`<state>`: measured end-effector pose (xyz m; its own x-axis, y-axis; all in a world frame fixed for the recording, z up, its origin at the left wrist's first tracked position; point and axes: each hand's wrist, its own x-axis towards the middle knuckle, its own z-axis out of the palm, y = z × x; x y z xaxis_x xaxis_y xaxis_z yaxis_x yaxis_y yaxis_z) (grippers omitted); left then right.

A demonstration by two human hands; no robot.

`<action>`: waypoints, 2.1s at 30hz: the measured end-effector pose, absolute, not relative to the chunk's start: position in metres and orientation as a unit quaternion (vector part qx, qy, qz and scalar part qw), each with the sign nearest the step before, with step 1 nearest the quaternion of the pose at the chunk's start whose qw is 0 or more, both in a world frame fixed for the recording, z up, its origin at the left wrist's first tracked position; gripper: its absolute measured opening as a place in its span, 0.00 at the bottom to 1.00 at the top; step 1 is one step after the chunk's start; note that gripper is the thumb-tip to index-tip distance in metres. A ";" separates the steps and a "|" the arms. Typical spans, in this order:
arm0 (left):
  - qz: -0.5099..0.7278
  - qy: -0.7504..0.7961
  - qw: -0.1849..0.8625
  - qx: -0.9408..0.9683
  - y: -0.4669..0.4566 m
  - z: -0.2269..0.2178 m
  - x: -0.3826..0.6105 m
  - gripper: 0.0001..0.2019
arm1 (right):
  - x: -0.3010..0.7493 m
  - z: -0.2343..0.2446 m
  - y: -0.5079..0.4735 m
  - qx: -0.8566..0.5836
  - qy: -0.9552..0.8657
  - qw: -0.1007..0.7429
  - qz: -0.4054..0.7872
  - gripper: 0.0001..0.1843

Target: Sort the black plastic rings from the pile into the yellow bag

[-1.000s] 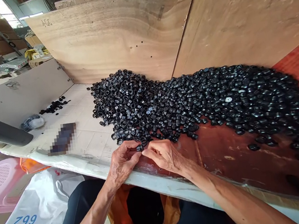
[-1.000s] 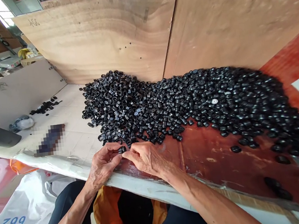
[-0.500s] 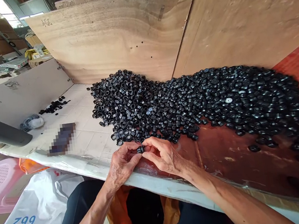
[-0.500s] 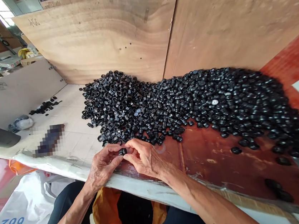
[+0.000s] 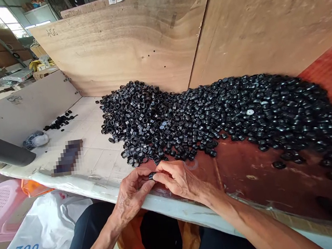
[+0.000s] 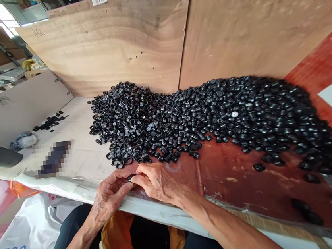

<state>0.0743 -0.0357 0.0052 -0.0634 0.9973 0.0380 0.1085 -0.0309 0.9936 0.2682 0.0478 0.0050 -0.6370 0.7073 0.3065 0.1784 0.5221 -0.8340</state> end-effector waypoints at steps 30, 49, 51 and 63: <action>0.273 0.502 0.245 0.783 -0.060 0.036 0.060 0.07 | 0.269 0.017 0.052 -0.438 -0.736 0.261 0.445 0.14; 0.377 0.623 0.129 0.673 0.013 -0.011 0.086 0.10 | 0.274 -0.007 0.062 -0.412 -0.813 0.285 0.296 0.09; 0.388 0.614 0.139 0.673 0.007 -0.008 0.086 0.10 | 0.274 -0.004 0.062 -0.389 -0.790 0.326 0.343 0.08; 0.457 0.604 0.272 0.593 -0.009 -0.006 0.085 0.16 | 0.271 0.001 0.057 -0.321 -0.770 0.385 0.395 0.12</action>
